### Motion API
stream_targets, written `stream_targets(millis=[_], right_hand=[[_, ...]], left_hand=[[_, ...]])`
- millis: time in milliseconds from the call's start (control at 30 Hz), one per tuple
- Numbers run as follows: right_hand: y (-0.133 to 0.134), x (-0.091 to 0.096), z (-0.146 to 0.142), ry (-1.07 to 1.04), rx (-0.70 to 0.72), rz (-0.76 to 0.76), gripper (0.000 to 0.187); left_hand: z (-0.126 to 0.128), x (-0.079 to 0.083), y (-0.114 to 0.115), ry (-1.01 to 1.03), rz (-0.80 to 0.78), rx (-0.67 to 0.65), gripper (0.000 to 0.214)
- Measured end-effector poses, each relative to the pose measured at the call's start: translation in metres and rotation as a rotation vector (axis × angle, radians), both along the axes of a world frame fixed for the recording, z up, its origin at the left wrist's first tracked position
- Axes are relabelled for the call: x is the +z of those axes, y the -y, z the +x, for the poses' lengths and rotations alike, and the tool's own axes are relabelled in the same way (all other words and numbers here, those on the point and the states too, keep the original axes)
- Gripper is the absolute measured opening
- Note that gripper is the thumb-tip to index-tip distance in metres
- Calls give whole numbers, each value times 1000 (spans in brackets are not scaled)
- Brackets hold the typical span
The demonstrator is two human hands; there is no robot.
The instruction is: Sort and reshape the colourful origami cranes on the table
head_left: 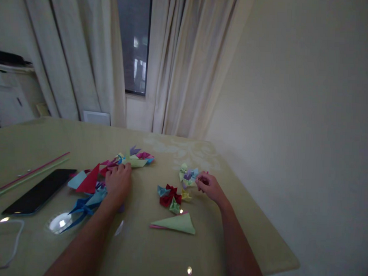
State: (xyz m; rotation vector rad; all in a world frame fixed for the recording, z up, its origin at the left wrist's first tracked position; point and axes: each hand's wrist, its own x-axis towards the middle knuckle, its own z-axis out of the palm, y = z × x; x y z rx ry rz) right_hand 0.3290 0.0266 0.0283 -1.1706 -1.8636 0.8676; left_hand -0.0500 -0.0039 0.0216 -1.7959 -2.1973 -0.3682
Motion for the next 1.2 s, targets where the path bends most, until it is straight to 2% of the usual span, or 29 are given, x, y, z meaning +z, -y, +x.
stream_targets(millis=[100, 300, 367, 467, 533, 633, 767, 867, 1000, 1133, 1200], right_hand=[[-1, 1, 7, 12, 42, -64, 26], [-2, 4, 18, 71, 89, -113, 25], [-2, 3, 21, 95, 87, -106, 24], [-3, 0, 21, 124, 92, -69, 21], [-4, -1, 19, 139, 98, -43, 19], [-3, 0, 15, 154, 133, -49, 19], [-1, 0, 12, 164, 188, -99, 21], [1, -1, 13, 164, 199, -116, 23], [2, 0, 10, 151, 140, -60, 27], [5, 2, -9, 80, 2, 75, 32], [8, 1, -24, 29, -32, 126, 34]], left_hand=[[-1, 4, -1, 7, -5, -67, 40], [8, 13, -3, 86, 191, -175, 38], [9, 12, -2, 66, 200, -144, 36], [8, 4, 1, 12, 152, 17, 38], [4, -1, 2, 7, 82, 78, 39], [-2, -5, 0, 29, 23, 49, 43], [-7, 0, -3, 58, 51, -17, 42], [-3, 7, -3, 119, 201, -58, 37], [9, 17, -1, 338, 532, -101, 35], [18, 25, 2, 555, 854, -216, 34], [21, 28, 3, 646, 964, -219, 31]])
